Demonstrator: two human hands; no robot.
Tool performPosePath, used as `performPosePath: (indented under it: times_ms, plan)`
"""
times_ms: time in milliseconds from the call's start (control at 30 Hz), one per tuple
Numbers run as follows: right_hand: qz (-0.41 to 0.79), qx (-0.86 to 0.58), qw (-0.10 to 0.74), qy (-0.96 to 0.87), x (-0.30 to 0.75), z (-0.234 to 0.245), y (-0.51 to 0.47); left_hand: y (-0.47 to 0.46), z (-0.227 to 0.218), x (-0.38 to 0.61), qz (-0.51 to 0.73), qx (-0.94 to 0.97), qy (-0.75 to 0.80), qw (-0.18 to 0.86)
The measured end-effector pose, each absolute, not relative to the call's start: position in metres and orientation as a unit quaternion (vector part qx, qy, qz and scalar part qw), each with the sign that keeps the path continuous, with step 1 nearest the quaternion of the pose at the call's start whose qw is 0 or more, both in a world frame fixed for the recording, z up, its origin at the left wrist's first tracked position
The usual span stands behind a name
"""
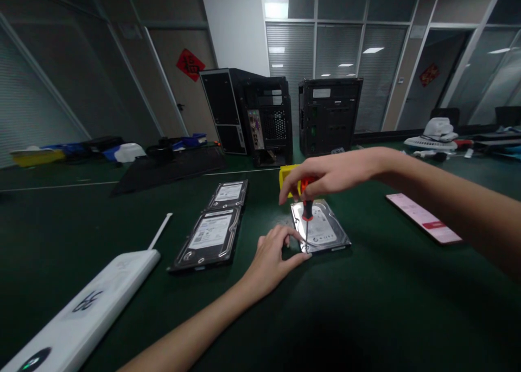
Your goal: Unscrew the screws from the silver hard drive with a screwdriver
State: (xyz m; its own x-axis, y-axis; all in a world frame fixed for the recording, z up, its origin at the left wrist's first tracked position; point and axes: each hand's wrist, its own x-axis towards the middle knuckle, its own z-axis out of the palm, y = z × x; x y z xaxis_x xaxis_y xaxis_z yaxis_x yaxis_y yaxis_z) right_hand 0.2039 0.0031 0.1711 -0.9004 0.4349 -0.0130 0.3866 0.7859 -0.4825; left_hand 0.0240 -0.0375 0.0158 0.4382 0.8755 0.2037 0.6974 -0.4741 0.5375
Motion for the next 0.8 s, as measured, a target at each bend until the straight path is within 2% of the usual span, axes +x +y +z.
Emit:
performPosePath:
  times_ms: [67,267,500,667,800]
  plan:
    - [0.224,-0.239,0.043,-0.944,0.201,0.17,0.005,-0.037,0.014,0.024,0.231,0.826,0.478,0.189]
    - [0.203,-0.223,0.106,-0.948,0.204,0.162,0.003,-0.038,0.013,0.023,0.229,0.828,0.476,0.186]
    - [0.222,-0.246,0.058,-0.942,0.212,0.171,-0.008,-0.037,0.013,0.023,0.22,0.826,0.483,0.19]
    - [0.174,-0.262,0.094,-0.944,0.205,0.167,-0.007,-0.038,0.015,0.024,0.217,0.823,0.487,0.196]
    - [0.217,-0.259,0.107,-0.935,0.211,0.165,-0.008,-0.039,0.016,0.024,0.215,0.821,0.489,0.2]
